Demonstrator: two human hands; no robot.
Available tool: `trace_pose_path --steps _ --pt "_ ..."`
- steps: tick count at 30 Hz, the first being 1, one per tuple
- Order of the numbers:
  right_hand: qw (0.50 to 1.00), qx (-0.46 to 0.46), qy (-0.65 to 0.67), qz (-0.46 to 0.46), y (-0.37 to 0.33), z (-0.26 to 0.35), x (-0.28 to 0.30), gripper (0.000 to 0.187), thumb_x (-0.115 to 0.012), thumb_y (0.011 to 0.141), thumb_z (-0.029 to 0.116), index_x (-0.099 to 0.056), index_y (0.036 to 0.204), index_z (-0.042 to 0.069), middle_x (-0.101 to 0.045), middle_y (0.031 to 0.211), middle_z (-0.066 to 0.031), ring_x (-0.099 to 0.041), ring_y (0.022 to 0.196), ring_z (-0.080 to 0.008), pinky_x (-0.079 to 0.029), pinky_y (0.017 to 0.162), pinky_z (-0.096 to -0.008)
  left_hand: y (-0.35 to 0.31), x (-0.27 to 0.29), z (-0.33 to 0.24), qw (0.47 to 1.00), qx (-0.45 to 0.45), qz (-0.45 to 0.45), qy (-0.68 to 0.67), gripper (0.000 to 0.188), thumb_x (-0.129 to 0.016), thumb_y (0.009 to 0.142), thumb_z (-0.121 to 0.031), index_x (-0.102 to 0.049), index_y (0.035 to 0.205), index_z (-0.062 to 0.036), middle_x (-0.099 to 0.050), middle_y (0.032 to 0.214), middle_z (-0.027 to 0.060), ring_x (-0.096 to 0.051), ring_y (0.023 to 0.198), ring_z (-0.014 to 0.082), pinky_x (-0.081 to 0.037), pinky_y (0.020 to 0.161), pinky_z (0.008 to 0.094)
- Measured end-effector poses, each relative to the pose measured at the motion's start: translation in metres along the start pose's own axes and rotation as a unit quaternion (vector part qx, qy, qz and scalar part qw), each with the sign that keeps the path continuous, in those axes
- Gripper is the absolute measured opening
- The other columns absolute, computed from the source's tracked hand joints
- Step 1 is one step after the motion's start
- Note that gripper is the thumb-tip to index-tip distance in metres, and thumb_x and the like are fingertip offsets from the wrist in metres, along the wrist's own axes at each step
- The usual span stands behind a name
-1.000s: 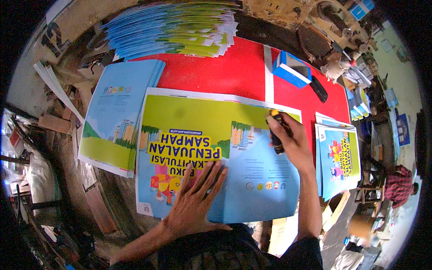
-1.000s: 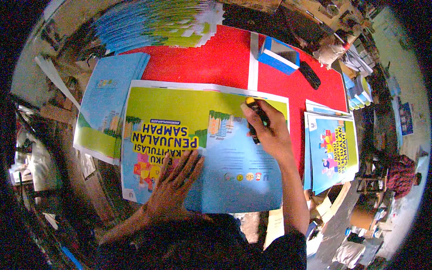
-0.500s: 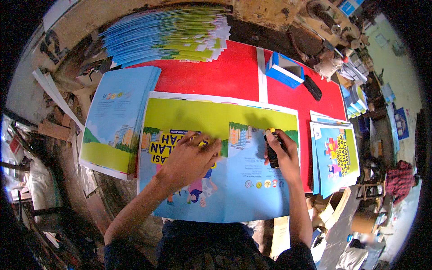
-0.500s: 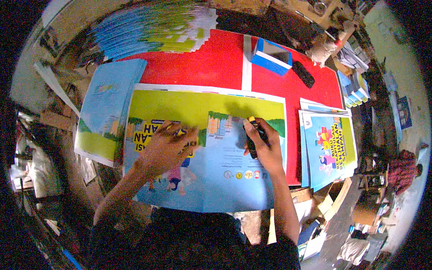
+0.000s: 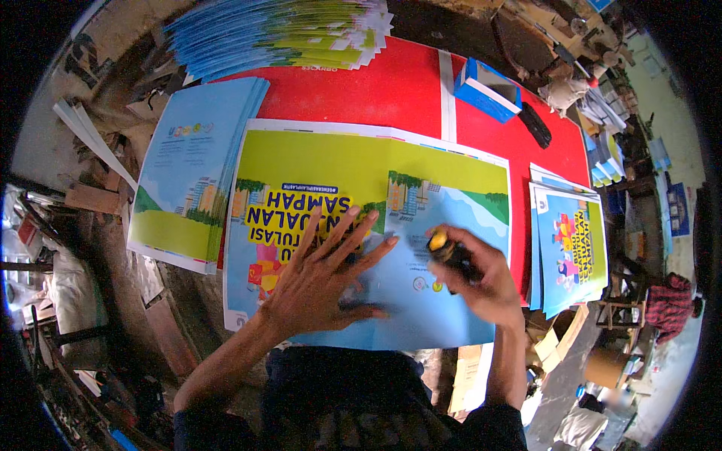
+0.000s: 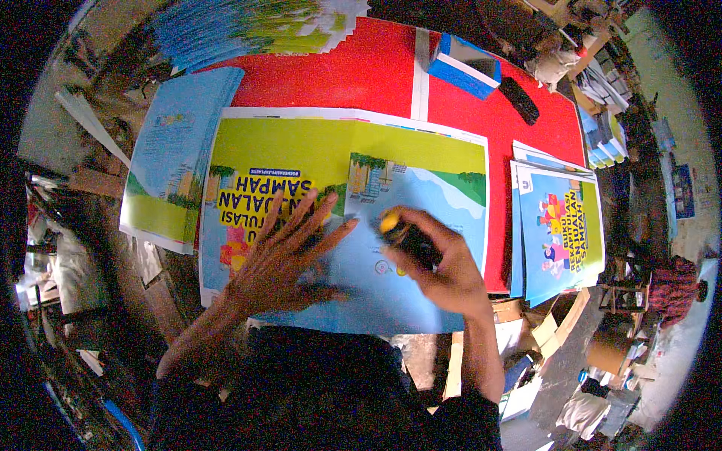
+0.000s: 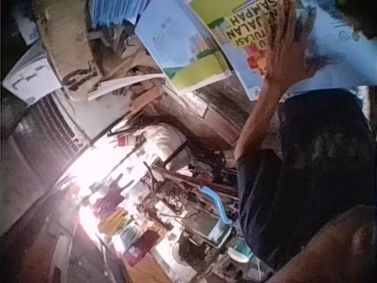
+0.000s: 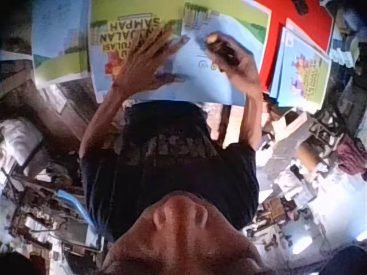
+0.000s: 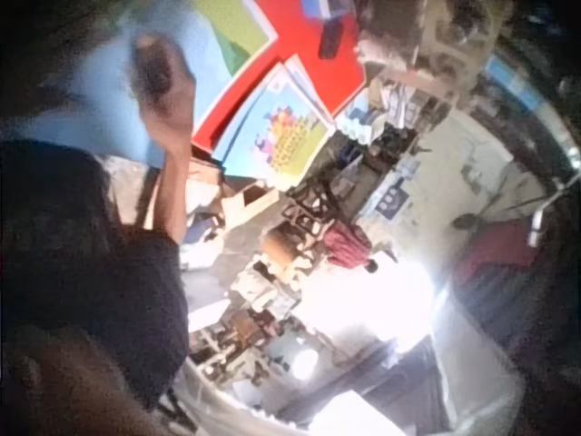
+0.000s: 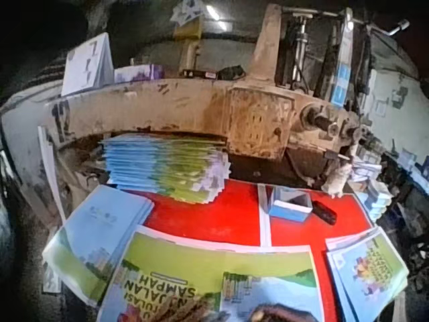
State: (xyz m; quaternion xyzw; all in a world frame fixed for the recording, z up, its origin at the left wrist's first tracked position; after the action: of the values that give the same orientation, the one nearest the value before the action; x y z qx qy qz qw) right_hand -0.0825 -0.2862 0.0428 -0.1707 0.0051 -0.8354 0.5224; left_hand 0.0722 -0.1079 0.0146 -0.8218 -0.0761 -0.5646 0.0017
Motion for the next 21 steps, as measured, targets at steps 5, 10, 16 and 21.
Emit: trace_pose_path --steps 5,10,16,21 --pt "0.971 0.168 -0.173 -0.001 -0.013 0.006 -0.018 0.045 -0.084 0.082 -0.001 -0.068 0.124 0.0 -0.07 0.107 -0.0143 -0.069 0.095 -0.0248 -0.055 0.085 -0.0337 0.017 -0.004 0.004 0.999 -0.012 -0.031 0.01 0.108 -0.061 0.079 -0.087 -0.039 0.161 -0.0201 -0.026 0.169 0.0183 -0.019 0.159 0.0386 -0.012 0.125 0.0668" --pt "0.951 0.16 -0.261 0.046 -0.013 0.004 -0.024 0.045 -0.081 0.083 0.008 -0.069 0.126 0.007 -0.071 0.109 -0.0146 -0.069 0.096 -0.0352 -0.058 0.085 -0.0444 0.012 -0.004 0.009 0.999 -0.016 -0.036 -0.012 0.105 -0.062 0.081 -0.083 -0.039 0.161 -0.0193 -0.029 0.169 0.0178 -0.02 0.158 0.038 -0.01 0.126 0.0637" --pt "0.943 0.173 -0.283 0.04 -0.012 0.0 -0.032 0.049 -0.084 0.078 0.005 -0.071 0.125 0.008 -0.071 0.105 -0.0141 -0.069 0.094 -0.0336 -0.059 0.08 -0.0432 0.009 -0.005 0.015 0.997 -0.018 -0.066 -0.033 0.104 -0.064 0.078 -0.081 -0.04 0.16 -0.0216 -0.031 0.168 0.015 -0.025 0.157 0.0364 -0.01 0.128 0.0615" --pt "0.92 0.211 -0.327 0.047 -0.01 0.006 -0.043 0.051 -0.083 0.075 0.002 -0.071 0.124 0.008 -0.068 0.105 -0.0121 -0.069 0.092 -0.0327 -0.059 0.077 -0.0423 0.004 -0.008 0.02 0.995 -0.015 -0.076 -0.055 0.104 -0.064 0.079 -0.081 -0.039 0.162 -0.0236 -0.03 0.17 0.0129 -0.024 0.158 0.0349 -0.009 0.128 0.0602"
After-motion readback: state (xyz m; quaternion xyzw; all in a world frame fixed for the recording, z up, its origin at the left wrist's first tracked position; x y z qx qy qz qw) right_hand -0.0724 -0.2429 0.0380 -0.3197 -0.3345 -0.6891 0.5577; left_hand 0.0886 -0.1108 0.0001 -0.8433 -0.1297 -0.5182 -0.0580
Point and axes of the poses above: each hand's wrist, its own y-axis towards the middle knuckle, its own x-axis out of the back of the hand, z = x × y, the point moved 4 cm from there along y, towards the middle knuckle
